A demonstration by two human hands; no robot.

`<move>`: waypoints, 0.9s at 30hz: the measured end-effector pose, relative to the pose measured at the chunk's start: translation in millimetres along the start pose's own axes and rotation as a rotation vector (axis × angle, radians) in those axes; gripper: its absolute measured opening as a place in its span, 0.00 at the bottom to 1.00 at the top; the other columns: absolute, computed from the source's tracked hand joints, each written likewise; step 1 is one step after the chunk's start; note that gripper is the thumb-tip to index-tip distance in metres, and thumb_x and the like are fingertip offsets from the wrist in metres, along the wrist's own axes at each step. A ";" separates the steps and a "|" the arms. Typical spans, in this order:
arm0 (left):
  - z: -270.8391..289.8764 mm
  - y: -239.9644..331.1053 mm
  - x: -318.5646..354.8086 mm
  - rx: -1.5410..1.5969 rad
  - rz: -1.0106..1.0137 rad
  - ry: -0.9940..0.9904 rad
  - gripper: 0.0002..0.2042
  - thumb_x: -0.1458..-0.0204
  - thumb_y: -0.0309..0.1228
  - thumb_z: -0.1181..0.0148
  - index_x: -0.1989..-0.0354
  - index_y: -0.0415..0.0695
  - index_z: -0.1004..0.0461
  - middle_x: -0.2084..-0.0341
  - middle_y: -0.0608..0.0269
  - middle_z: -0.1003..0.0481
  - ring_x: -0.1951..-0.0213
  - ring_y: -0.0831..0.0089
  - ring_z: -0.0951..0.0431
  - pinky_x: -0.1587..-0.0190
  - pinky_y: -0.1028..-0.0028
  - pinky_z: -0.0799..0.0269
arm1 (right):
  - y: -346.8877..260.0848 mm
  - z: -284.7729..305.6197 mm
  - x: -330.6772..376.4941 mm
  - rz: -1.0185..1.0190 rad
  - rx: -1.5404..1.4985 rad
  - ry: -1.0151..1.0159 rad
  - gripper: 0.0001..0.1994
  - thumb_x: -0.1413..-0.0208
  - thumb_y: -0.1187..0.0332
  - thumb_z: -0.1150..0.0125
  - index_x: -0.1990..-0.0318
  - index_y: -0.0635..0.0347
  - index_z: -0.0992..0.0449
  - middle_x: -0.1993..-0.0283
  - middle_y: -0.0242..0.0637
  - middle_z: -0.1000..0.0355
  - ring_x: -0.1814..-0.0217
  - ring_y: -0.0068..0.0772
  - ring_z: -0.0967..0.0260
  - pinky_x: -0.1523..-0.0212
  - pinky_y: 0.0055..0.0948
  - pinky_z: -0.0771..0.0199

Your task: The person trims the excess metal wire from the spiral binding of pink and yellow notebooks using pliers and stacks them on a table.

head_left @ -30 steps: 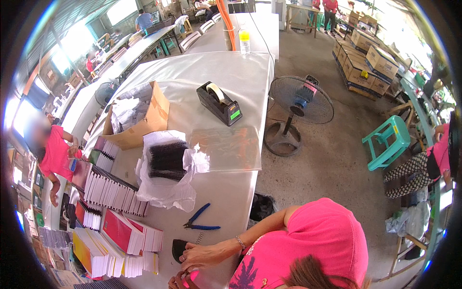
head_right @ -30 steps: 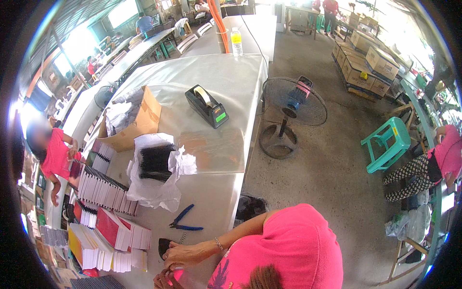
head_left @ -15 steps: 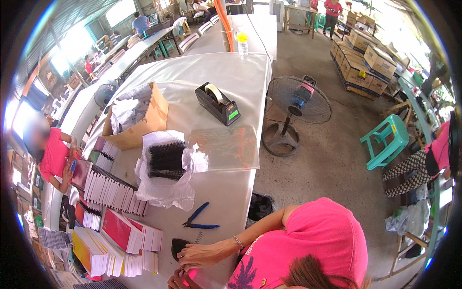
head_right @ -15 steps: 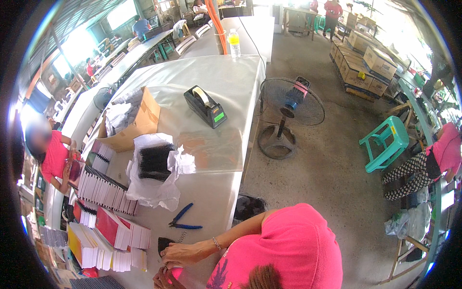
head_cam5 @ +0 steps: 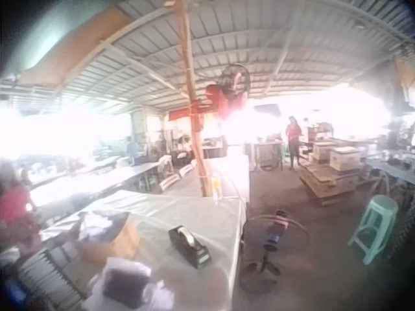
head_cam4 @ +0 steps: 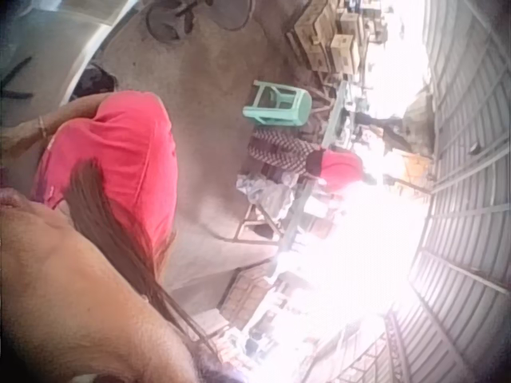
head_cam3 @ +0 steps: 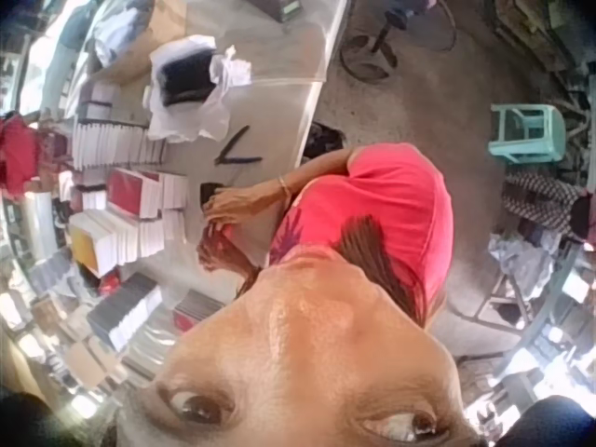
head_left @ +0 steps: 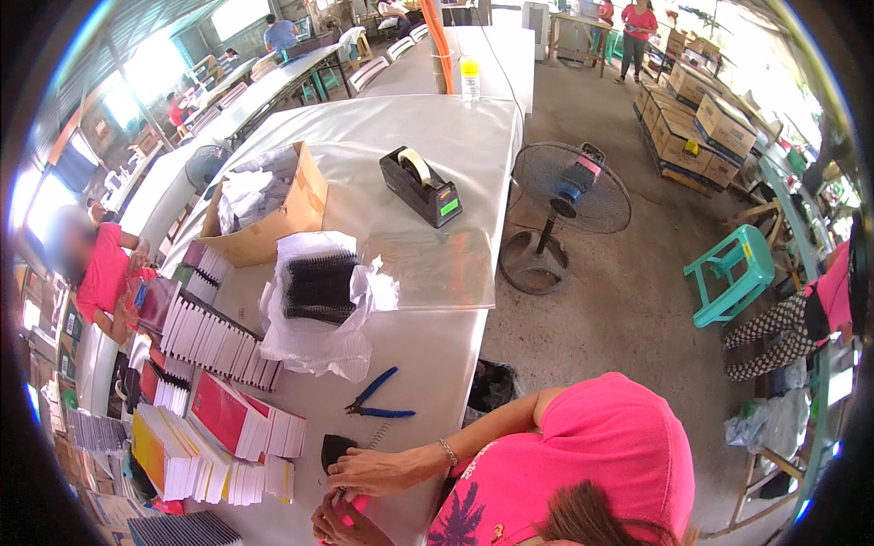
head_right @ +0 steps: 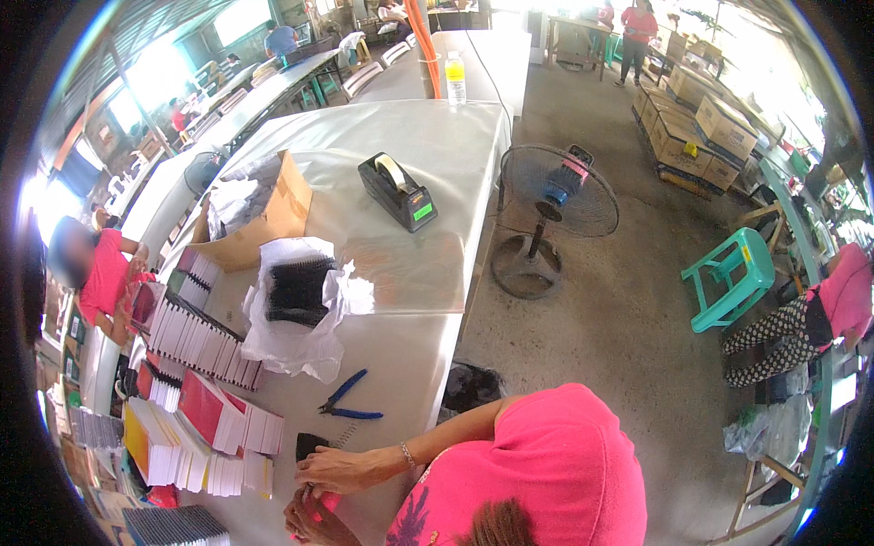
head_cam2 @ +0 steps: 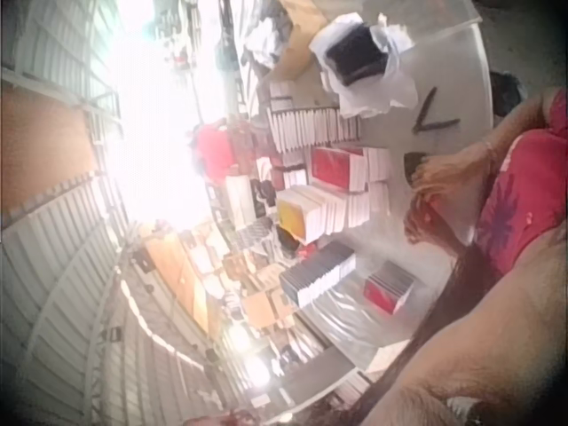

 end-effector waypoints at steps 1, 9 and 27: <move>-1.4 -0.2 -0.2 0.003 -0.004 0.005 0.14 0.45 0.51 0.44 0.58 0.59 0.20 0.64 0.64 0.23 0.57 0.59 0.28 0.57 0.53 0.39 | 0.3 0.0 -0.2 -0.007 -0.023 0.007 0.06 0.45 0.66 0.45 0.65 0.58 0.29 0.61 0.39 0.32 0.53 0.42 0.33 0.54 0.41 0.39; -3.3 -4.5 4.8 -0.002 0.012 -0.008 0.16 0.41 0.51 0.50 0.54 0.58 0.22 0.59 0.62 0.24 0.56 0.56 0.30 0.55 0.52 0.41 | 4.3 -11.7 -2.3 -0.001 0.045 -0.026 0.09 0.46 0.66 0.43 0.60 0.58 0.29 0.58 0.39 0.33 0.53 0.42 0.34 0.54 0.41 0.40; 6.2 -7.1 9.1 0.122 0.080 0.028 0.15 0.48 0.49 0.39 0.58 0.55 0.22 0.63 0.63 0.24 0.57 0.57 0.27 0.57 0.54 0.39 | -6.9 -14.2 -4.0 0.006 0.065 0.038 0.11 0.44 0.63 0.44 0.61 0.59 0.35 0.59 0.41 0.37 0.52 0.41 0.37 0.54 0.42 0.40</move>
Point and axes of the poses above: each hand's wrist, its own x-axis away from the middle knuckle, its own z-axis out of the back of the hand, y = z × x, the point moved 7 cm from there along -x, towards the middle knuckle
